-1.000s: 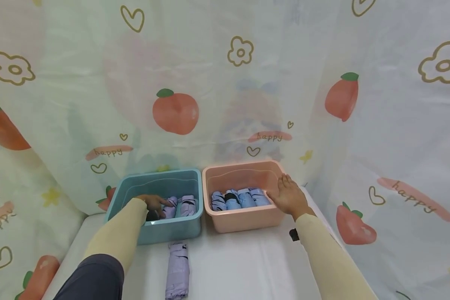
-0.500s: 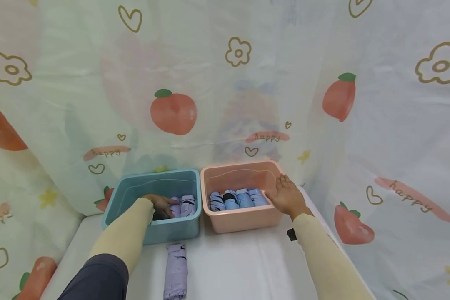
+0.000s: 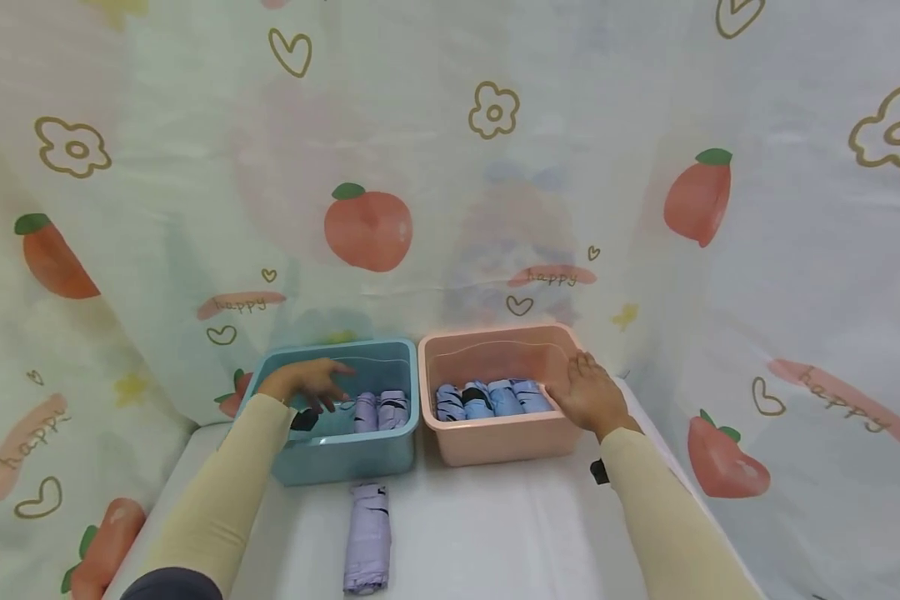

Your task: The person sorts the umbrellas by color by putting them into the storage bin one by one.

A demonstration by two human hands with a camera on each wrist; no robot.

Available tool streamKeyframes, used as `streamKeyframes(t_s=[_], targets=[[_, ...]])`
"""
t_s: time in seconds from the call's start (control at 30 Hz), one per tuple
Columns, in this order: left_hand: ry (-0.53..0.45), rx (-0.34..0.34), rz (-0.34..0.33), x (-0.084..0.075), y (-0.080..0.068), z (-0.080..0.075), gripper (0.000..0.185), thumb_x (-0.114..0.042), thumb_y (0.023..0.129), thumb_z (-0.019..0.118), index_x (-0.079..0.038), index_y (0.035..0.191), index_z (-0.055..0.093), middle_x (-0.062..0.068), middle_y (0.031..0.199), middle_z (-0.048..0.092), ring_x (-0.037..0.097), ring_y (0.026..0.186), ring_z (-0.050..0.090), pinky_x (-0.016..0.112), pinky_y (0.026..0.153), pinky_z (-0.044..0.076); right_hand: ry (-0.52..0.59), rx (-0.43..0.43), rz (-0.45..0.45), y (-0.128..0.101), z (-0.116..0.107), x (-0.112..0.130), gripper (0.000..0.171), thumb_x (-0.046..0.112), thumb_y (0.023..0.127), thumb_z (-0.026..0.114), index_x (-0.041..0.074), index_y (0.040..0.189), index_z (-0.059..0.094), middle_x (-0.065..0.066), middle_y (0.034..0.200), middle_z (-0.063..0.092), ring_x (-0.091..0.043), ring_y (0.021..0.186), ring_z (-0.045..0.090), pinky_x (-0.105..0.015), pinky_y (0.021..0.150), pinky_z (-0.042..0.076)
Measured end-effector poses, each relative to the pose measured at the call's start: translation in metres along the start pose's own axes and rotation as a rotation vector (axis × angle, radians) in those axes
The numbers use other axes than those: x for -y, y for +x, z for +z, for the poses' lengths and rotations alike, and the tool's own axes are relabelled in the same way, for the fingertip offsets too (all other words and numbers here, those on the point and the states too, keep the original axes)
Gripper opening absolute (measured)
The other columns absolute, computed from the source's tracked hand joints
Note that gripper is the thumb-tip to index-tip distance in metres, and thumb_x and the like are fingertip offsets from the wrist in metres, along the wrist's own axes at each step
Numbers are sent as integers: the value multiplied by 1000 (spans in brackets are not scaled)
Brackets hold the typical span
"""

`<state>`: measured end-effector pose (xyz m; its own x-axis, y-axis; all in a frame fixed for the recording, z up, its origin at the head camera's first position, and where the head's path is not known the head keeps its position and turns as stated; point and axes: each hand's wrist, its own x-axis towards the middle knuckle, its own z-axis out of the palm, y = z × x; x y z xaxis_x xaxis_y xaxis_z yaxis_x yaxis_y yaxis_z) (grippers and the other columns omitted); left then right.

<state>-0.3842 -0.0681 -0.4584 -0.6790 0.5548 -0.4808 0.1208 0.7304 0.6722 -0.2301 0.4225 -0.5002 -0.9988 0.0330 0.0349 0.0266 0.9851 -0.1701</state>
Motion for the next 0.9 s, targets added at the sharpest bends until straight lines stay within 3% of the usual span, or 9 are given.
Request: streamKeyframes(t_s=[0.17,0.33,0.47,0.57,0.63,0.73,0.9], targets=[[-6,-126,176,-14,-48,20,57,-16,96,64,-14,148,43,12,112,67,28,86,68,41,71,57,1,7,-13,0,-3,-2,100,68,96,20,-19,146,16,-34,154,10,-48,142,5,-55,114,6],[-37,-157,319,-4,-86,52,53,-21,95,66,-16,144,49,8,111,67,24,95,66,39,75,55,25,15,-13,1,-3,-1,101,69,95,22,-18,146,16,-35,153,10,-49,142,5,-57,113,5],[-86,-222,443,9,-108,76,50,-22,94,68,-13,141,54,9,114,67,22,101,65,37,83,53,28,14,-13,1,-1,-3,102,70,95,22,-18,146,14,-36,153,8,-50,142,4,-58,113,5],[-187,-196,525,20,-114,98,49,-17,93,67,-7,139,54,15,116,66,27,106,64,37,87,52,31,12,-14,1,-1,-5,103,70,95,23,-19,146,14,-36,153,8,-50,141,4,-59,112,5],[-242,-150,524,28,-115,114,47,-16,94,67,-5,138,56,17,118,65,30,107,63,35,86,52,36,13,-20,1,-1,-5,102,69,95,24,-19,145,15,-37,153,8,-50,141,4,-59,112,5],[-240,-125,436,43,-114,139,42,-18,94,67,-6,134,60,15,116,66,26,104,64,33,80,54,38,22,-38,1,-3,-3,100,67,97,26,-21,144,15,-37,152,8,-51,141,4,-58,112,5],[-115,-221,307,68,-107,174,36,-18,91,69,-7,125,66,8,108,69,17,93,64,33,72,53,31,35,-50,1,-6,0,101,67,97,24,-22,144,14,-38,152,7,-50,141,3,-58,112,5]])
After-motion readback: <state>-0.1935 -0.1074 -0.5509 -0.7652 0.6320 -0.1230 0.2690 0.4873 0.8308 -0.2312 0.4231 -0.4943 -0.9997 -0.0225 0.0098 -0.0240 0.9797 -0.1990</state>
